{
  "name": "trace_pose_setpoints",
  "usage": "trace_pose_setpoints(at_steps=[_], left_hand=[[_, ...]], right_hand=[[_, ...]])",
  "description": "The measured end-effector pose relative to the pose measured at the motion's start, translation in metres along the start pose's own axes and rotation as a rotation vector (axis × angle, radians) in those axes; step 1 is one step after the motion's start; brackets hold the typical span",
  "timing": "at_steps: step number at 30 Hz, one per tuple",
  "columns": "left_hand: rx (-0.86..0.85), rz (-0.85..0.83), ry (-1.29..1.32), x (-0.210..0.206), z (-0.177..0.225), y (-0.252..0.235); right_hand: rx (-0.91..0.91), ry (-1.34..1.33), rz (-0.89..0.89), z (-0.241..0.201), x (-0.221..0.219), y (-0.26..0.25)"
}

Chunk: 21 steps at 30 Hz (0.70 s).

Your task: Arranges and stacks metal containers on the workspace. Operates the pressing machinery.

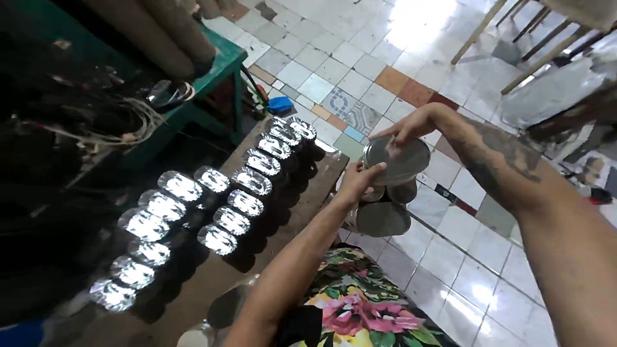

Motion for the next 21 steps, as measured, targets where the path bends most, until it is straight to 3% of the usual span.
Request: trace_pose_setpoints(at_steps=[4,11,21], left_hand=[[-0.063,-0.007,0.164,0.002,-0.014,-0.015],[-0.100,0.008,0.225,0.007,-0.020,-0.016],[-0.222,-0.016,0.319,0.002,-0.023,0.012]], right_hand=[[-0.063,0.022,-0.036,0.005,-0.003,-0.007],[-0.083,-0.055,-0.135,0.014,-0.004,-0.021],[-0.025,0.011,-0.059,0.012,-0.028,-0.014]])
Point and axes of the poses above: each hand's wrist, its own y-axis away from the middle knuckle, its own x-axis out of the back of the hand, z = x × y, the point moved 7 cm from there along -y, towards the middle knuckle, and after that the axes turned 2 degrees about y, right-handed, at the moved point
